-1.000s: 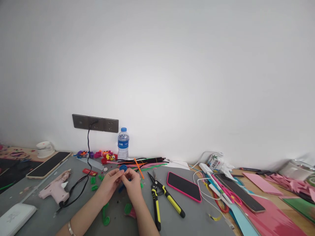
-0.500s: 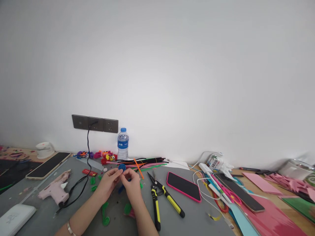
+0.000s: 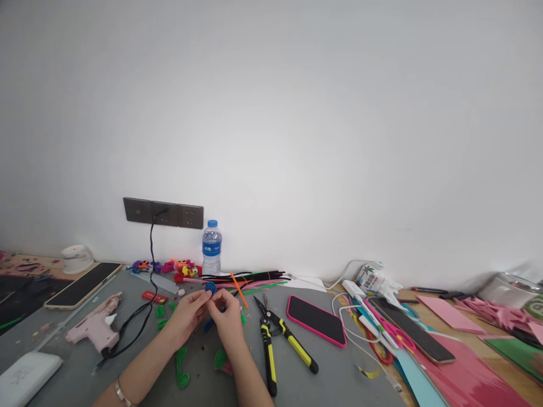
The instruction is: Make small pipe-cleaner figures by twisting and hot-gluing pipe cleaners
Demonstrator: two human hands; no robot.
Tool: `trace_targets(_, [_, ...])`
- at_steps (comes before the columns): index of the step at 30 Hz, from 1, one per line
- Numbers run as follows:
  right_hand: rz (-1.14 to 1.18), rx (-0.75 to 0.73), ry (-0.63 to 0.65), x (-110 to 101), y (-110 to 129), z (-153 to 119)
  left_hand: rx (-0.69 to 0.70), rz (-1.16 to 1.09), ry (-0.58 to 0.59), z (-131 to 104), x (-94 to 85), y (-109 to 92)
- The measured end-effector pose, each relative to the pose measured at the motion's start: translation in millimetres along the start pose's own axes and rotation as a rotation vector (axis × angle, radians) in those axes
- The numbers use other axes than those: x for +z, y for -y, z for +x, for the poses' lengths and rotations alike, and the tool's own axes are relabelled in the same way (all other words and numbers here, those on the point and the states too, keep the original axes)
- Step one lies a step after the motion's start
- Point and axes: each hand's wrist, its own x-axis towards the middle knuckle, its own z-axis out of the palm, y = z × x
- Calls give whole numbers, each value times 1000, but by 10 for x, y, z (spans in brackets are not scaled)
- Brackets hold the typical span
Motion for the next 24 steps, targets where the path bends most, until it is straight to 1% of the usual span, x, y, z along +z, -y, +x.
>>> trace_targets(3, [22, -2, 5, 6, -12, 1, 15, -6, -3, 16, -14, 26])
trace_targets(9, [43, 19, 8, 5, -16, 11, 56, -18, -44, 43, -18, 84])
trace_targets(15, [76, 20, 22, 5, 9, 6, 52, -63, -76, 12, 32, 16])
trace_targets(20, [104, 22, 26, 10, 7, 7, 35, -74, -70, 23, 2, 40])
trace_targets(24, [77, 25, 22, -1, 4, 8, 15, -102, -32, 33, -26, 68])
